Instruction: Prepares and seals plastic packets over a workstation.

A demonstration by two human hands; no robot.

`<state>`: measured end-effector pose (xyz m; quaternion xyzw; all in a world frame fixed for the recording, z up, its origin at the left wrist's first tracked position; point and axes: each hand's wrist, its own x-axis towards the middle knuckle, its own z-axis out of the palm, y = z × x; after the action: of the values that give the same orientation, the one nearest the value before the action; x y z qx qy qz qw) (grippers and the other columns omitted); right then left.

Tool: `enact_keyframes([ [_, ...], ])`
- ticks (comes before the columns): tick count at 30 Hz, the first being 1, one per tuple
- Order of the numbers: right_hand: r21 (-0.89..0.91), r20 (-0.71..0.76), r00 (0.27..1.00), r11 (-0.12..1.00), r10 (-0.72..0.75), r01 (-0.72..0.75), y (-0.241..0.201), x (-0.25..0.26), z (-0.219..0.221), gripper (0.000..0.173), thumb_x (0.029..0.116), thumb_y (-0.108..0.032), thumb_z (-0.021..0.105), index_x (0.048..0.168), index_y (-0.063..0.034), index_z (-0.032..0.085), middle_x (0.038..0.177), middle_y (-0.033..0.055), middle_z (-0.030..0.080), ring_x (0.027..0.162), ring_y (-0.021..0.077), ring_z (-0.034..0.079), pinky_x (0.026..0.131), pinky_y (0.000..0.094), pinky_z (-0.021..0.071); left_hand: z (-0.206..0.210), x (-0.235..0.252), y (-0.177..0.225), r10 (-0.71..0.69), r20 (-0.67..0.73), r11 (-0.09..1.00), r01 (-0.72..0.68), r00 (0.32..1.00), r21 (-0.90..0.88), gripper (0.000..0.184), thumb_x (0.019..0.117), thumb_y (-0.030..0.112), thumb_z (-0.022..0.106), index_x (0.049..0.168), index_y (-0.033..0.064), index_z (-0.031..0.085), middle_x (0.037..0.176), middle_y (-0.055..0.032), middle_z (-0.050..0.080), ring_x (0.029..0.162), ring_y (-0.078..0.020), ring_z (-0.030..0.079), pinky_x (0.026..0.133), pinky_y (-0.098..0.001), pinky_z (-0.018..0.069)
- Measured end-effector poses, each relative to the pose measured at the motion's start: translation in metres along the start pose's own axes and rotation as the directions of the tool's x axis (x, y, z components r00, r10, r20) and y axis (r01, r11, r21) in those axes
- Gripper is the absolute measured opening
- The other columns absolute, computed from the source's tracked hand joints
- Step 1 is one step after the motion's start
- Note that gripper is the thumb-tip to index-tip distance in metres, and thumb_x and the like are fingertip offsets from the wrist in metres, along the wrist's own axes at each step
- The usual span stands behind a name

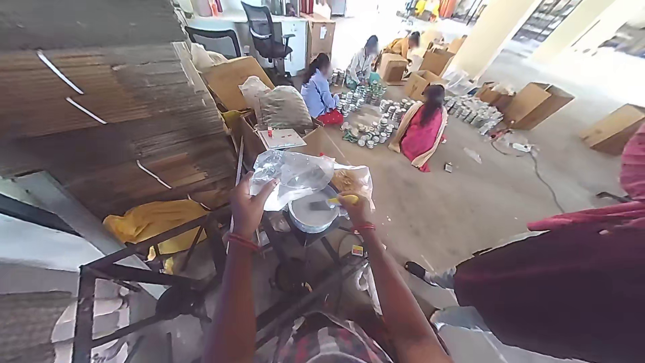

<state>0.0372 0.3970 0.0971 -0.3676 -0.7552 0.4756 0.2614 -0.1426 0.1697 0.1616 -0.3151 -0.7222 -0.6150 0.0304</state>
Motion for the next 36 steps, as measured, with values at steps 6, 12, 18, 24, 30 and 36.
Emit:
enact_keyframes([
  [6,0.013,-0.015,0.996,0.996,0.087,-0.087,-0.004,-0.007,-0.021,0.023,0.0955,-0.023,0.073,0.105,-0.0025,0.073,0.085,0.0111,0.073,0.072,0.0183,0.071,0.073,0.0395,0.0613,-0.003,0.001,-0.005,-0.020,-0.024,1.000,0.021,0.999,0.018,0.052,0.0928,0.029,0.076,0.132,-0.0013,0.061,0.120,-0.0184,0.069,0.112,-0.0209,0.068,0.101,-0.0457,0.0525],
  [12,0.064,0.014,0.998,0.996,0.069,-0.069,-0.001,-0.003,-0.002,0.023,0.0957,-0.020,0.073,0.112,-0.0035,0.073,0.095,0.0125,0.074,0.078,0.0194,0.072,0.077,0.0399,0.0614,-0.001,0.000,-0.008,-0.017,-0.015,1.000,0.017,1.000,0.020,0.047,0.0920,0.025,0.077,0.128,-0.0018,0.064,0.116,-0.0175,0.070,0.108,-0.0183,0.068,0.099,-0.0428,0.0540],
  [18,0.068,-0.037,0.998,0.997,0.040,-0.038,0.009,-0.003,-0.017,0.020,0.0960,-0.020,0.071,0.105,-0.0016,0.073,0.087,0.0099,0.073,0.073,0.0175,0.071,0.073,0.0378,0.0617,0.003,0.001,-0.007,0.010,-0.031,1.000,-0.010,0.999,-0.002,0.041,0.0908,0.023,0.076,0.121,-0.0025,0.066,0.109,-0.0117,0.071,0.102,-0.0069,0.068,0.094,-0.0298,0.0549],
  [24,0.068,0.062,0.998,0.997,0.034,-0.039,-0.002,-0.008,-0.011,0.021,0.0959,-0.015,0.071,0.111,-0.0005,0.073,0.097,0.0116,0.074,0.080,0.0160,0.072,0.079,0.0350,0.0614,0.007,0.003,-0.003,-0.039,0.005,0.998,0.039,0.999,0.053,0.045,0.0918,0.024,0.075,0.123,-0.0067,0.065,0.115,-0.0192,0.070,0.106,-0.0147,0.068,0.098,-0.0359,0.0526],
  [30,0.168,-0.115,0.991,0.984,0.074,-0.054,0.017,0.000,-0.020,0.018,0.0939,-0.016,0.073,0.103,0.0000,0.073,0.085,0.0103,0.073,0.072,0.0155,0.071,0.072,0.0348,0.0617,0.006,0.007,-0.006,-0.036,0.018,0.999,0.035,0.999,0.041,0.049,0.0924,0.026,0.075,0.129,-0.0049,0.062,0.116,-0.0172,0.070,0.108,-0.0121,0.067,0.099,-0.0333,0.0528],
  [36,0.243,0.060,0.992,0.962,0.109,-0.120,0.004,-0.013,-0.006,0.019,0.0950,-0.011,0.072,0.109,0.0013,0.072,0.098,0.0128,0.074,0.079,0.0167,0.073,0.076,0.0330,0.0632,0.007,0.007,-0.003,-0.054,0.029,0.997,0.052,0.998,0.061,0.048,0.0917,0.024,0.076,0.128,-0.0035,0.063,0.117,-0.0180,0.069,0.110,-0.0155,0.067,0.100,-0.0374,0.0522],
])
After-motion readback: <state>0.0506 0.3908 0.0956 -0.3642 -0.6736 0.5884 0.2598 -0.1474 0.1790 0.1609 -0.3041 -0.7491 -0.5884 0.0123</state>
